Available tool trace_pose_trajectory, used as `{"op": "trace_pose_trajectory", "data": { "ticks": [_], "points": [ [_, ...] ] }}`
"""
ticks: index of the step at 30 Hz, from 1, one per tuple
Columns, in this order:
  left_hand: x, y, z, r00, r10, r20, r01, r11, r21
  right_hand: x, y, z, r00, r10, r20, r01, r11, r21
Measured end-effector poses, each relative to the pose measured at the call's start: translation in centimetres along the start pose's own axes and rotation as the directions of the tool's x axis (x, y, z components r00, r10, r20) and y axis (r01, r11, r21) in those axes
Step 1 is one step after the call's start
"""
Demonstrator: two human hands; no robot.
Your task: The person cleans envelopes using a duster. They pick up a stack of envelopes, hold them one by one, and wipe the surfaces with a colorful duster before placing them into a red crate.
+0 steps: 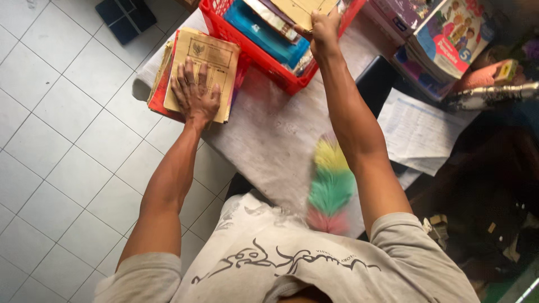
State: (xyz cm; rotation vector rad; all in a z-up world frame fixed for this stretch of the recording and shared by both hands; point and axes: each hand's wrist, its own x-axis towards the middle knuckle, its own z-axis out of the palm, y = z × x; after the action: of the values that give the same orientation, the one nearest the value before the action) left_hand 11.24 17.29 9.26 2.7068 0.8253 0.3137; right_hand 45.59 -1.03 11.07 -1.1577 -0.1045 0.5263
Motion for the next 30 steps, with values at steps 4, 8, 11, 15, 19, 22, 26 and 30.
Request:
{"op": "trace_pose_trajectory", "data": {
  "ticks": [4, 8, 11, 15, 19, 22, 26, 30],
  "points": [
    [0.3, -0.3, 0.3, 1.0, -0.01, 0.003, 0.01, 0.999, 0.051, 7.5, 3.7, 0.8, 0.987, 0.072, -0.142, -0.084, 0.994, -0.076],
    [0.6, -0.6, 0.7, 1.0, 0.009, -0.02, -0.008, 0.997, 0.079, 12.5, 5.7, 1.5, 0.972, 0.134, -0.192, -0.165, 0.973, -0.162],
    [0.6, -0.7, 0.8, 1.0, 0.002, -0.013, -0.001, 0.998, 0.067, 14.4, 6.0, 1.2, 0.958, 0.155, -0.242, -0.234, 0.909, -0.346],
    [0.6, -0.8, 0.9, 1.0, -0.005, -0.011, 0.006, 0.996, 0.093, 16.5, 5.4, -0.3, 0.952, 0.137, -0.274, -0.277, 0.765, -0.581],
    [0.6, -0.8, 1.0, 1.0, -0.004, -0.004, 0.005, 0.995, 0.103, 17.0, 5.0, -2.4, 0.987, -0.053, -0.149, -0.135, 0.21, -0.968],
    [1.1, -0.6, 1.2, 1.0, -0.009, -0.006, 0.01, 0.996, 0.086, 14.9, 4.3, -3.1, 0.903, -0.405, 0.145, 0.116, -0.096, -0.989],
    [0.8, -1.0, 0.9, 1.0, -0.008, -0.004, 0.008, 0.999, 0.048, 7.5, 0.7, -1.2, 0.903, -0.409, 0.131, 0.214, 0.164, -0.963],
    [0.8, -0.5, 0.5, 1.0, -0.011, -0.009, 0.011, 0.999, 0.035, -4.7, -2.3, 1.9, 0.832, -0.508, 0.222, 0.401, 0.277, -0.873]
  ]
}}
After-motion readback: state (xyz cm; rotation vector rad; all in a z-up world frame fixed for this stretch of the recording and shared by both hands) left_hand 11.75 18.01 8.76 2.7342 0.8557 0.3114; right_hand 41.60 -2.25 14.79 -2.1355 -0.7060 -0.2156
